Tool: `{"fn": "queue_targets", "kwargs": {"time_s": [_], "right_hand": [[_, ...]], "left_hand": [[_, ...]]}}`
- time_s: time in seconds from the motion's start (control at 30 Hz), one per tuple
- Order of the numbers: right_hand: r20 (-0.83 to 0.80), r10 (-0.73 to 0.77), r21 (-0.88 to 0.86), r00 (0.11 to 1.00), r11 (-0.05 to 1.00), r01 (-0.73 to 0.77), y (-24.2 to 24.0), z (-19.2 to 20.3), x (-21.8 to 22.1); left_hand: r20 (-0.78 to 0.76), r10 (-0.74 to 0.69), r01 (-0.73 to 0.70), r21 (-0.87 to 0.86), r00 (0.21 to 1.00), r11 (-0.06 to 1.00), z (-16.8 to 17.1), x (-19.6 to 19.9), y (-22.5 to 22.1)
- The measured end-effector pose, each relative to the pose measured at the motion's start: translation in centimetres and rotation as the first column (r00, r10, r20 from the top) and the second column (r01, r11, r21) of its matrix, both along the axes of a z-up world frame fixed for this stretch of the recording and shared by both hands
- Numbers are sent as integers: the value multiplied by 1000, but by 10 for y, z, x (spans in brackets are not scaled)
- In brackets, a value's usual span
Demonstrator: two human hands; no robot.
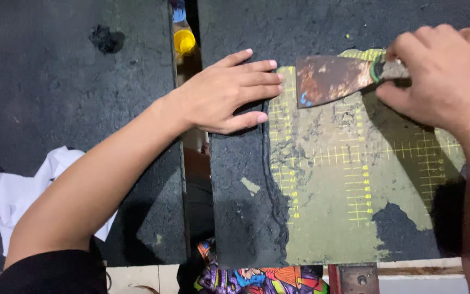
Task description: Scraping a layer of material off a textured surface using a metal scraper
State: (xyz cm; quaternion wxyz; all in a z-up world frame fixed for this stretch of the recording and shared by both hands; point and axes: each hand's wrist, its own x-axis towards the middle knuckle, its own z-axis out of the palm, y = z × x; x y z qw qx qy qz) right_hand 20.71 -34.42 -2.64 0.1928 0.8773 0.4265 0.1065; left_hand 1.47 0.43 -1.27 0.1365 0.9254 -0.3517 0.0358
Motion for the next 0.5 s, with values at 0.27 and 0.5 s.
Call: {"fn": "queue_targets", "kwargs": {"time_s": [0.27,0.5], "right_hand": [[165,174,102,971,976,-192,1,-11,2],[383,142,56,913,983,-177,13,-5,2]], "left_hand": [[79,11,-4,-96,997,995,-4,9,-1],[88,-2,8,-64,996,998,5,18,7]]}}
